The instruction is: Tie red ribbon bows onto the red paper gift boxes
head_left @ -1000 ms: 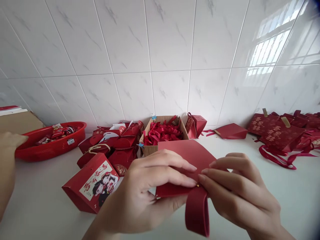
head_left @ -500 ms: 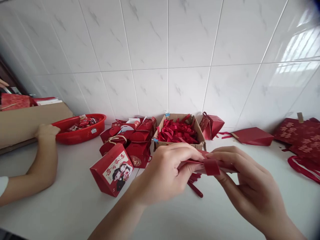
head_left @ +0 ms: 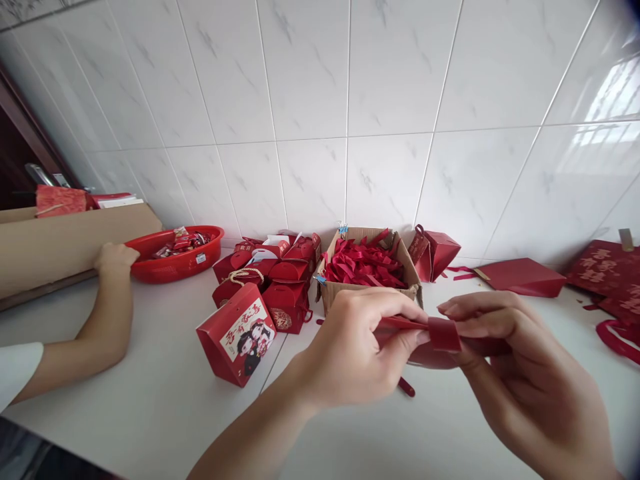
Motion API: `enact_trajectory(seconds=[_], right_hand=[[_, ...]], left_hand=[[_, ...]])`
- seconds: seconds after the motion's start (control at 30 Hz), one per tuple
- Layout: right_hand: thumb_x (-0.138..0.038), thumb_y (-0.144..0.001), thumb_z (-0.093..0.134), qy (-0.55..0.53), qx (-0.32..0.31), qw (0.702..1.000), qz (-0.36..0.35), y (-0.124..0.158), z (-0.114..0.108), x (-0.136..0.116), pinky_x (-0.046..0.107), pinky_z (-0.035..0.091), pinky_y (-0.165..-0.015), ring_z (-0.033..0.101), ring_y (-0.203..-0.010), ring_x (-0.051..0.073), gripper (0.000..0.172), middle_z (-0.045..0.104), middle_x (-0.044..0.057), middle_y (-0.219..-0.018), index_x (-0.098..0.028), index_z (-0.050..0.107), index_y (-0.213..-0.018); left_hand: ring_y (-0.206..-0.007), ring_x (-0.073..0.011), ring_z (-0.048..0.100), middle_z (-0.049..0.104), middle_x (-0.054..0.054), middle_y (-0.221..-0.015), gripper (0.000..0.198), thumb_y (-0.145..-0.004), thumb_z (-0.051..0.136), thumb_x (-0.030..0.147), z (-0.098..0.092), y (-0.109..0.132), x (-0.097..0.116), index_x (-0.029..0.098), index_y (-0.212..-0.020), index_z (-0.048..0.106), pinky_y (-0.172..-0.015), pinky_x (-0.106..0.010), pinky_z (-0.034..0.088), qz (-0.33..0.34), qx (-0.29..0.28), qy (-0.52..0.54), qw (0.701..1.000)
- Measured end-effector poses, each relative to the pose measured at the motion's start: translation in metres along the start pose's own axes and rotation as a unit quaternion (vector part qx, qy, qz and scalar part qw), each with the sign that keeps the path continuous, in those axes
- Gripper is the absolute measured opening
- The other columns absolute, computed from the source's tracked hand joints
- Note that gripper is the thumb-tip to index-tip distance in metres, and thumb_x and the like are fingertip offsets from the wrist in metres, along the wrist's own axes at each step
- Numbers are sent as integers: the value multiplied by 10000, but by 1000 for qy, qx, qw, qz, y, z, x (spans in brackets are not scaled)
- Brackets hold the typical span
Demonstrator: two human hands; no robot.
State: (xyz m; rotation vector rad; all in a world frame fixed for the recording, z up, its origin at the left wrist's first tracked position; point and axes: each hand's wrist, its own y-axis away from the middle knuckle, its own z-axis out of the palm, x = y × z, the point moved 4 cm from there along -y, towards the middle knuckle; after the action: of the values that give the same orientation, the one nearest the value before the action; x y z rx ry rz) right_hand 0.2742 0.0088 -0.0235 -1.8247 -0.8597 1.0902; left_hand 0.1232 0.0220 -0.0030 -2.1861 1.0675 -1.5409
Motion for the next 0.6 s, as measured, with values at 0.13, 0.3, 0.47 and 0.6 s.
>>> enact_trajectory(seconds=[0.13, 0.3, 0.47, 0.6], right_hand=[[-86, -845, 557, 7, -2, 1000, -1, 2, -2, -1, 134, 551, -537, 619, -829, 127, 110, 543, 65, -910, -186, 529, -809], [-76, -834, 564, 6, -13, 1000, 1, 3, -3, -1, 157, 556, -485, 624, -713, 118, 119, 548, 64, -897, -183, 526, -797], [-66, -825, 566, -9, -23, 1000, 6, 4, -2, 0, 169, 561, -458, 647, -696, 135, 123, 550, 70, -909, -184, 540, -806], [-85, -814, 601, -46, -23, 998, 22, 5, -3, 0, 188, 578, -495, 669, -773, 173, 115, 570, 77, -945, -192, 560, -826]], left_hand=[[-772, -183, 680, 692, -77, -811, 103, -815, 570, 126, 3, -1, 0, 117, -830, 671, -698, -271, 585, -17, -11, 16, 1000], [-751, -188, 684, 683, -90, -825, 124, -839, 544, 132, 3, 0, 0, 99, -839, 663, -663, -280, 594, -45, -19, 43, 998], [-792, -214, 688, 694, -86, -848, 97, -825, 585, 161, 2, 1, -3, 128, -833, 676, -675, -300, 599, -55, -26, 15, 998], [-809, -212, 692, 699, -76, -847, 99, -830, 590, 180, 0, 1, -2, 137, -818, 679, -718, -299, 588, -50, -16, 6, 999]])
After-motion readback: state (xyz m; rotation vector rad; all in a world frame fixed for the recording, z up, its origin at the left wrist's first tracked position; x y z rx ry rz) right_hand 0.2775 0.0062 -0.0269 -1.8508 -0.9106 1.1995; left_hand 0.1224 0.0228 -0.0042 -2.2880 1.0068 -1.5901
